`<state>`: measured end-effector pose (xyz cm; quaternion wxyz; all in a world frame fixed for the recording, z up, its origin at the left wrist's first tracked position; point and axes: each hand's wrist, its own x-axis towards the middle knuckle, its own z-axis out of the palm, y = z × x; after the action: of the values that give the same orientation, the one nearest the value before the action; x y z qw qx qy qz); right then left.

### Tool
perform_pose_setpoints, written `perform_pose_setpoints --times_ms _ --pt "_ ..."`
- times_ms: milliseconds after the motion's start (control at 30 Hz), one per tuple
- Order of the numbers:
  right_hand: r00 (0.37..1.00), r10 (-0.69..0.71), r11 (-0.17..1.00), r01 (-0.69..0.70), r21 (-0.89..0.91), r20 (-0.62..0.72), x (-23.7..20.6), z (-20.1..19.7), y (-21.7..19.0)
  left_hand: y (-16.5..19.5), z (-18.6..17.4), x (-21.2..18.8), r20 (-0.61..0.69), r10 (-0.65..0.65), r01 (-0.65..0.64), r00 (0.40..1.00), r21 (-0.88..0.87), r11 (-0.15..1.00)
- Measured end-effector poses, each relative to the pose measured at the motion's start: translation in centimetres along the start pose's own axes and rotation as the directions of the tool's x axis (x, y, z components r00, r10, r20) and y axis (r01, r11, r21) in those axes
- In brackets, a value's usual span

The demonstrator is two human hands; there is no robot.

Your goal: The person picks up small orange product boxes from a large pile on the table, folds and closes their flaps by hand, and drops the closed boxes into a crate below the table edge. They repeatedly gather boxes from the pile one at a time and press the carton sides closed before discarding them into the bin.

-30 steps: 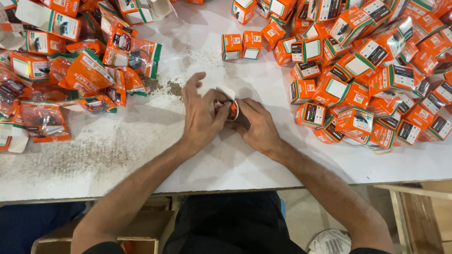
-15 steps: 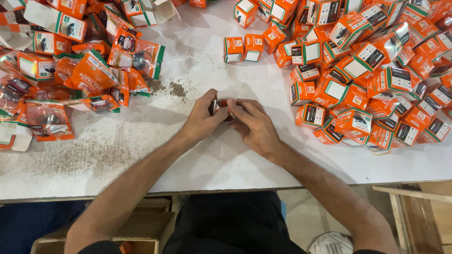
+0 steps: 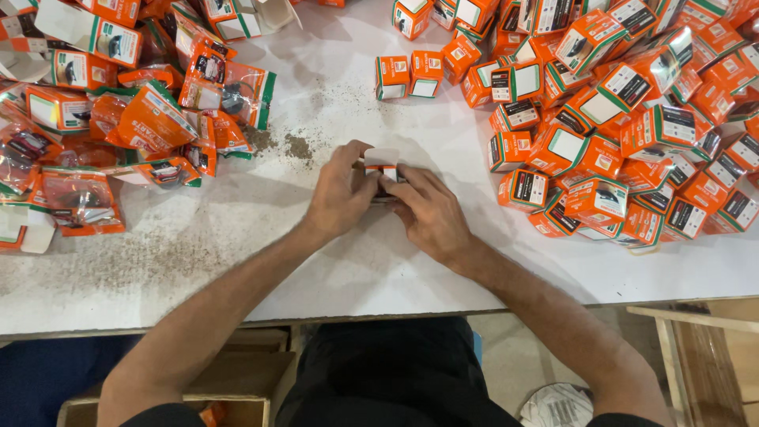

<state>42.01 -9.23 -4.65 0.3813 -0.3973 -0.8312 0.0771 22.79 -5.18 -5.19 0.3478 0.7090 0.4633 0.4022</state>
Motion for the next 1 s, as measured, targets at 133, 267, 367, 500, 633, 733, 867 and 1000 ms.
perform_pose_setpoints --times_ms 133,267,367,500,633,733,867,1000 --pt "0.995 0.087 0.995 -0.089 0.048 0.039 -0.5 0.2 0.2 0.1 -0.9 -1.2 0.051 0.339 -0.339 0.939 -0.024 0.941" --pt "0.972 0.21 0.962 -0.225 0.155 0.106 -0.8 0.4 0.7 0.0 -2.3 -1.8 0.168 0.559 -0.573 0.812 0.051 0.818" --pt "0.964 0.224 0.952 -0.247 0.182 0.14 -0.9 0.6 0.9 0.1 -2.1 -2.1 0.108 0.538 -0.549 0.836 0.182 0.816" --pt "0.965 0.222 0.953 -0.245 0.18 0.139 -0.9 0.6 1.1 0.0 -1.5 -2.3 0.1 0.443 -0.45 0.891 0.066 0.89" --pt "0.968 0.212 0.956 -0.234 0.179 0.133 -0.8 0.5 1.1 -0.4 -1.9 -2.1 0.135 0.531 -0.547 0.837 0.17 0.819" --pt "0.967 0.212 0.957 -0.235 0.172 0.141 -0.8 0.4 0.9 -0.5 -2.3 -2.0 0.221 0.638 -0.675 0.737 0.289 0.679" --pt "0.956 0.248 0.954 -0.269 0.129 0.157 -0.9 0.4 0.7 -0.4 -2.4 -2.0 0.428 0.672 -0.789 0.604 0.443 0.427" --pt "0.982 0.13 0.973 -0.153 0.175 0.135 -1.1 0.6 0.8 -0.1 -2.2 -2.3 0.399 0.583 -0.705 0.708 0.442 0.554"
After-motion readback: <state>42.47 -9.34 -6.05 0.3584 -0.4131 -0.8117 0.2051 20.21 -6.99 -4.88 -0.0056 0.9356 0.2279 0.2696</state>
